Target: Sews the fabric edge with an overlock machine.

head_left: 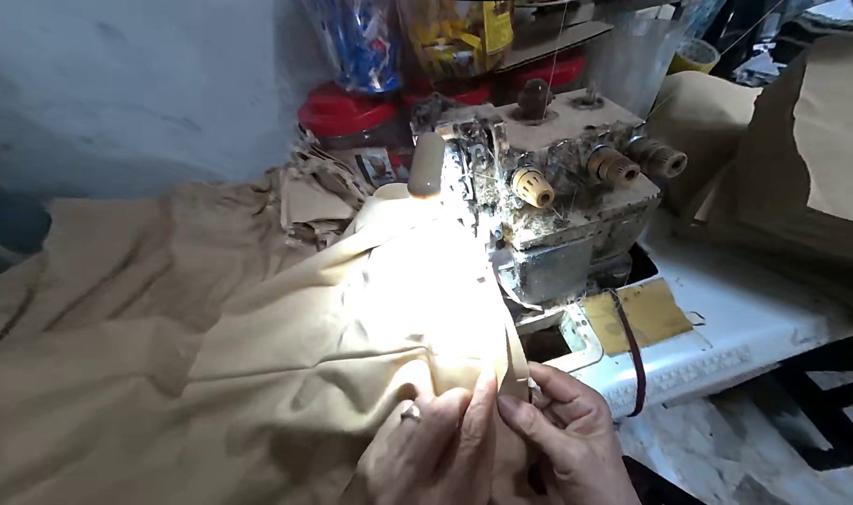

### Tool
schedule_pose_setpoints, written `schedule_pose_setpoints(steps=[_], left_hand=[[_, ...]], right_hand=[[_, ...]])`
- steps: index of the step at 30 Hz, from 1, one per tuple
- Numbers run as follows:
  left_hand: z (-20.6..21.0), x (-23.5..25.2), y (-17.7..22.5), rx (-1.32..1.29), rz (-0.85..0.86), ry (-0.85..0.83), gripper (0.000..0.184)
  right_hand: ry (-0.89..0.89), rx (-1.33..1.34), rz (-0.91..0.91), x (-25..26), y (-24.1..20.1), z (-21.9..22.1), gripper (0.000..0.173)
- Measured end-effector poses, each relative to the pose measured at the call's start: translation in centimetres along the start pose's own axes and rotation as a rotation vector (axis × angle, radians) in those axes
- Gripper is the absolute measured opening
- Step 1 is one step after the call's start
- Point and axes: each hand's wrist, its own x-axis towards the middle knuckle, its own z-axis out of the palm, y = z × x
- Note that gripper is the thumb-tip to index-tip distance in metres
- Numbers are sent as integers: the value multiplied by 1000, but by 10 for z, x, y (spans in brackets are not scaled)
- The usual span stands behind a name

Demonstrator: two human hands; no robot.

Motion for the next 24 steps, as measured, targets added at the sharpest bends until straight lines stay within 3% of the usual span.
schedule_pose_setpoints(steps=[6,14,18,24], left_hand=[[-10,11,5,-112,54,-109,15],[-27,36,23,-63,-56,-214,15],[-15,58,28,75,-110,-159,16],[0,68,33,129,-172,-120,17]], right_hand=[[-10,12,18,-2,0,3,29],[-24,-3,19,4,-8,13,25],[-57,9,5,21,-4,16,14],[-91,65,40,23,-11,22,15]])
